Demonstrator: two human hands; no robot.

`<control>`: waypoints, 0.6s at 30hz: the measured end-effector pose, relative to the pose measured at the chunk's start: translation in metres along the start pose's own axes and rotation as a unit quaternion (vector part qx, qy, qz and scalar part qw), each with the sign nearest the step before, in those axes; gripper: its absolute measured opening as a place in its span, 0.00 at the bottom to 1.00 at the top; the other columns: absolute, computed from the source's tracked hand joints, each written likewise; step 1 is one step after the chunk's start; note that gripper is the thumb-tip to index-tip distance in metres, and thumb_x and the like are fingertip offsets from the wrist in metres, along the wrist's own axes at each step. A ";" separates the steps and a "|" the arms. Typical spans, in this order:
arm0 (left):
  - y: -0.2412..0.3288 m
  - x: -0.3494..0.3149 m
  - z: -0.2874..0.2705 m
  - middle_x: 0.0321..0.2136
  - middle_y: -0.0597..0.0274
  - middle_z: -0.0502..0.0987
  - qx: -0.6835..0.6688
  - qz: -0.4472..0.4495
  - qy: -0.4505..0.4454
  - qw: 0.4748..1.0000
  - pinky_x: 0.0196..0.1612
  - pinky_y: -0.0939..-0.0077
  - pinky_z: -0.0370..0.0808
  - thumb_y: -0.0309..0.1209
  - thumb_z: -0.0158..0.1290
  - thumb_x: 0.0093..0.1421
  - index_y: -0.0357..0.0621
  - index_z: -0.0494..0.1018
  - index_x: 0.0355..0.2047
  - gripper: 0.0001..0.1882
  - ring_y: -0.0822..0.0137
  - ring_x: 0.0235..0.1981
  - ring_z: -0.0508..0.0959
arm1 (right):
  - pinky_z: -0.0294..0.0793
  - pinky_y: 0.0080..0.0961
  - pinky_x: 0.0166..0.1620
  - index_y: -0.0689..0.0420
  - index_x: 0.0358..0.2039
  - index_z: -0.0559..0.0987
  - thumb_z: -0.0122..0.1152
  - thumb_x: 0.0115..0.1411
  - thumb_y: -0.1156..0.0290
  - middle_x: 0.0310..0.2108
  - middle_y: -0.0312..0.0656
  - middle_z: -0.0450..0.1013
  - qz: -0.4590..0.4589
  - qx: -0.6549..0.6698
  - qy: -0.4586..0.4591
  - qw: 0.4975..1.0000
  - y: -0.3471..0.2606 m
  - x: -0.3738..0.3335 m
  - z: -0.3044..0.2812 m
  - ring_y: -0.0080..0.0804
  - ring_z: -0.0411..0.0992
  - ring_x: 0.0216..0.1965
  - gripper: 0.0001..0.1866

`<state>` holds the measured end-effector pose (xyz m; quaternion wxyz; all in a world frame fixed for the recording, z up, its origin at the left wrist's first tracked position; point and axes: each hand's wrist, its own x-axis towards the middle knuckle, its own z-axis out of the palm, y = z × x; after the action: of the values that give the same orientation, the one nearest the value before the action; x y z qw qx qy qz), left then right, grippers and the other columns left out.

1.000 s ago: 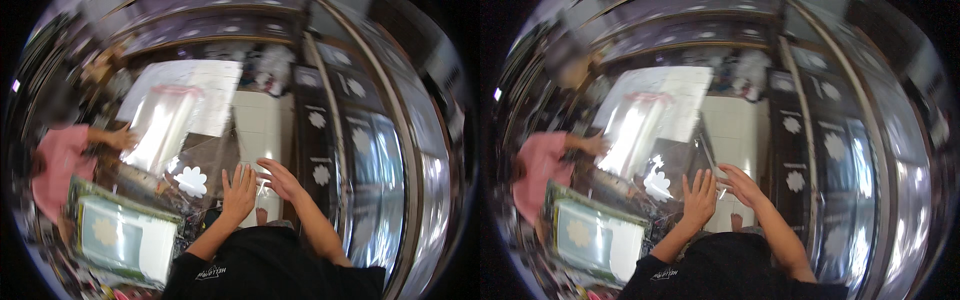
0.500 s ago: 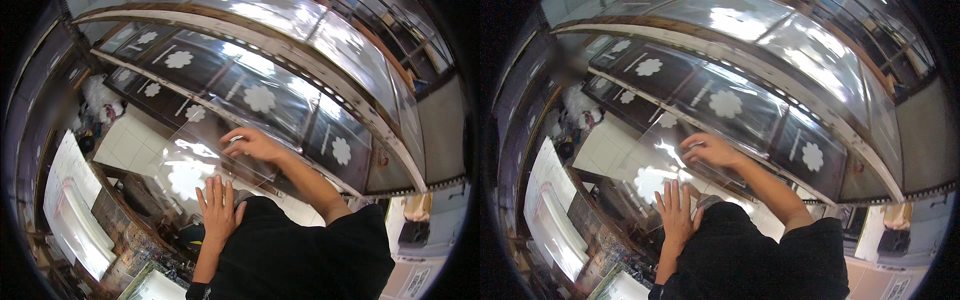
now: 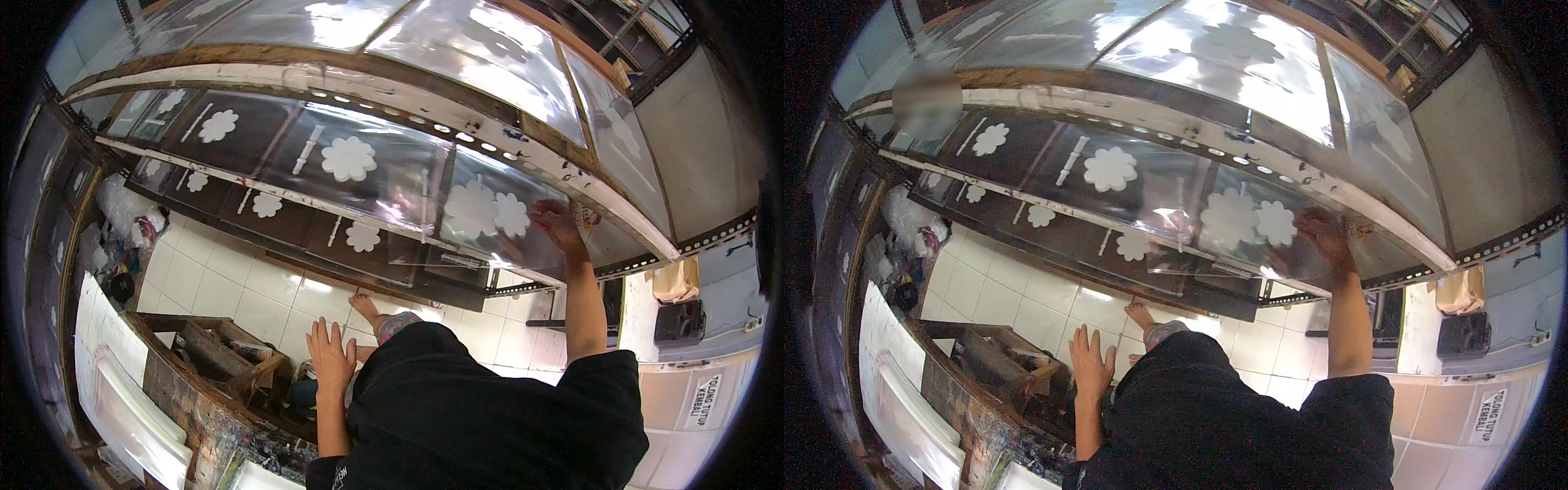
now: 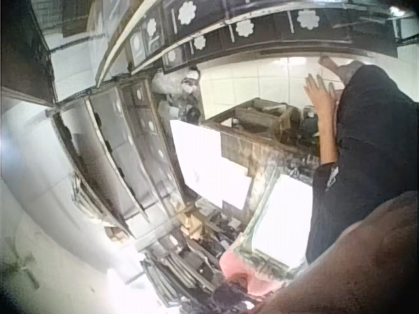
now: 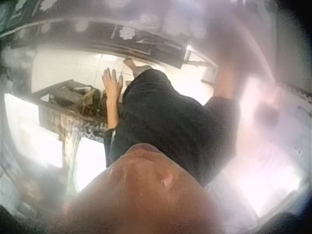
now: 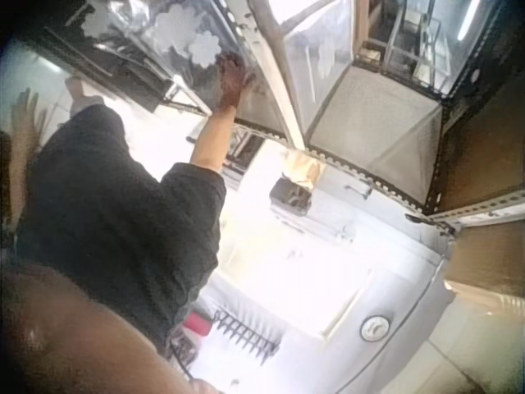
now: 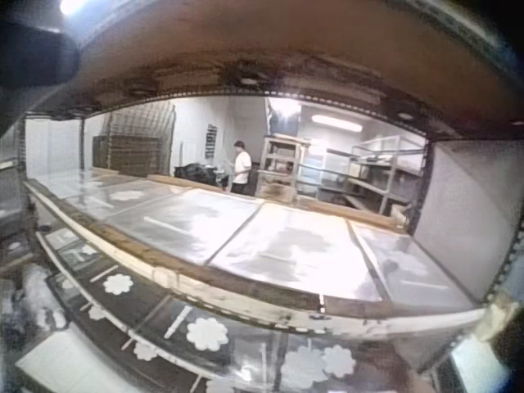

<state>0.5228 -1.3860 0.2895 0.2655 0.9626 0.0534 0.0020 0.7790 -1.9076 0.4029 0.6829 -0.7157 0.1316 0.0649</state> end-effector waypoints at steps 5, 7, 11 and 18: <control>-0.034 -0.020 0.057 0.60 0.35 0.66 0.010 -0.018 -0.081 0.996 0.65 0.41 0.58 0.39 0.57 0.59 0.33 0.71 0.53 0.26 0.38 0.63 0.63 | 0.81 0.34 0.51 0.58 0.48 0.73 0.53 0.59 0.79 0.43 0.41 0.73 -0.019 0.036 0.082 0.996 0.050 -0.007 -0.071 0.36 0.77 0.45 0.15; -0.043 -0.032 0.073 0.58 0.35 0.67 0.004 -0.030 -0.101 0.994 0.64 0.42 0.60 0.39 0.57 0.59 0.34 0.71 0.53 0.26 0.39 0.62 0.65 | 0.82 0.31 0.48 0.57 0.47 0.74 0.49 0.62 0.80 0.42 0.40 0.74 0.013 -0.019 0.115 0.993 0.053 -0.012 -0.073 0.32 0.78 0.41 0.13; -0.052 -0.048 0.091 0.57 0.34 0.68 -0.022 -0.065 -0.149 0.986 0.62 0.47 0.63 0.40 0.58 0.59 0.34 0.73 0.52 0.26 0.39 0.60 0.67 | 0.83 0.26 0.40 0.57 0.46 0.73 0.43 0.64 0.81 0.39 0.39 0.75 0.015 -0.021 0.115 0.993 0.062 -0.014 -0.090 0.27 0.78 0.36 0.13; -0.065 -0.068 0.114 0.55 0.33 0.70 -0.032 -0.080 -0.125 0.988 0.61 0.50 0.67 0.39 0.58 0.58 0.33 0.75 0.51 0.25 0.38 0.57 0.70 | 0.82 0.22 0.34 0.60 0.45 0.71 0.41 0.63 0.81 0.38 0.42 0.74 0.015 -0.027 0.165 0.986 0.060 -0.016 -0.094 0.27 0.78 0.32 0.12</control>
<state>0.4523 -1.3962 0.1603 0.3000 0.9389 0.0966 -0.1384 0.7388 -2.0017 0.3547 0.6313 -0.7325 0.2515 -0.0404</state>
